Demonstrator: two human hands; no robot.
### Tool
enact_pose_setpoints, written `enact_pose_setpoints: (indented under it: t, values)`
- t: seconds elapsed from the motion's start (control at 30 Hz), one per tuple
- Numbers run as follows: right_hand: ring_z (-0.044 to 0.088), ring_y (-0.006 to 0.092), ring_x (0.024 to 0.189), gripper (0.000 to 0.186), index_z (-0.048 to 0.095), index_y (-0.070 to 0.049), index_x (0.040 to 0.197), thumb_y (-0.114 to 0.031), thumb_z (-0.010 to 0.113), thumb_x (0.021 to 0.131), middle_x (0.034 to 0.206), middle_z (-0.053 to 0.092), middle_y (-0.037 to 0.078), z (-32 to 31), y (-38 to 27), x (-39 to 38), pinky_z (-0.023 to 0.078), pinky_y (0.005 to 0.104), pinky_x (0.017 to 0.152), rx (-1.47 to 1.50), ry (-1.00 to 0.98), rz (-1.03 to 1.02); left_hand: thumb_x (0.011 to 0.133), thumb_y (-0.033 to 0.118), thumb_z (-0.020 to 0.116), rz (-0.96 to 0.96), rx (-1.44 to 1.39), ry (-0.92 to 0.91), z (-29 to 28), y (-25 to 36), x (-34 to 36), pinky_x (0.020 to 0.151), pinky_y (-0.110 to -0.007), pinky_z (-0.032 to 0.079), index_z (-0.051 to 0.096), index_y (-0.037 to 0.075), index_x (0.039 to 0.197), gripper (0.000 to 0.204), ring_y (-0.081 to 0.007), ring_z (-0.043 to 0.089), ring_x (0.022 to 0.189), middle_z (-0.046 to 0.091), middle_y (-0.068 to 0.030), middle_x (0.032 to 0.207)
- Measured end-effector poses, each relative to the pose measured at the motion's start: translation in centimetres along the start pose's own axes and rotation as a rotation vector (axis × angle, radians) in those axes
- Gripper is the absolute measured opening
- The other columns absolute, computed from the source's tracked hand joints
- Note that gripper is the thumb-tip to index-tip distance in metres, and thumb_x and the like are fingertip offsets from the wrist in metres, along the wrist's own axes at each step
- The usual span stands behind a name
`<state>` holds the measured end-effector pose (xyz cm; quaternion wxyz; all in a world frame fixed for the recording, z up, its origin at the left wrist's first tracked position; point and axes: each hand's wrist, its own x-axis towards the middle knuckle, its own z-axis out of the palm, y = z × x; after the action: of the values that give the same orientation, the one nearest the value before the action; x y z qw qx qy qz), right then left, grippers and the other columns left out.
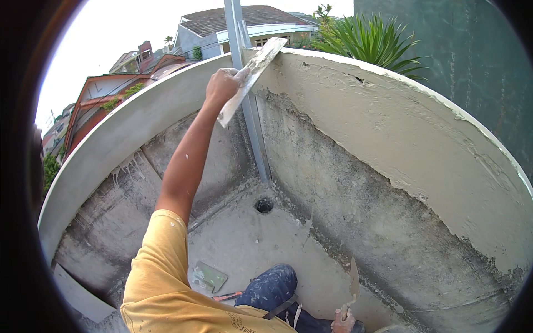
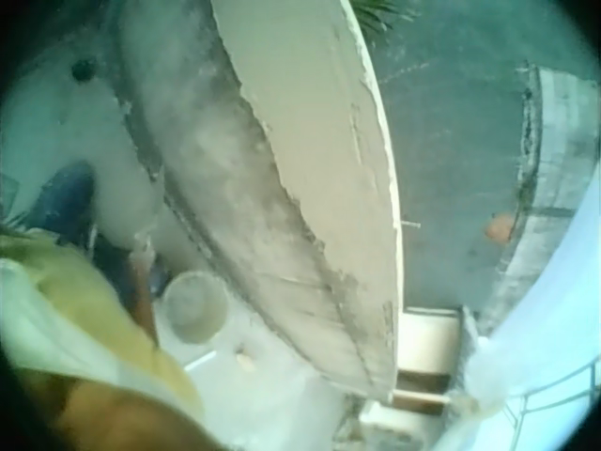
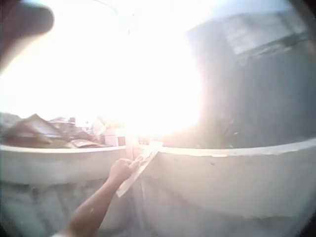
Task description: The person applies and smooths plaster along the edge of a concrete wall using a trowel and hawk.
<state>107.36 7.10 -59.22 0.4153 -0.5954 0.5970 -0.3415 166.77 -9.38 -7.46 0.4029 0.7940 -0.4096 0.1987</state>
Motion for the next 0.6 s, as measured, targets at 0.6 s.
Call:
enact_pose_setpoints:
  t: [0.6]
  values:
    - [0.052,0.0148,0.038,0.048,0.048,0.011,0.117,-0.023,0.067,0.089,0.062,0.055,0.008,4.2,-0.2,0.9,0.042,0.0275,0.032,0.168,-0.177,0.29,0.093,0.035,0.052,0.06,-0.822,-0.395,3.5,11.6,14.7,0.065,-0.04,0.053,0.07,0.005,0.1,0.036,-0.0299,0.068,0.073,0.07,-0.0165,0.084]
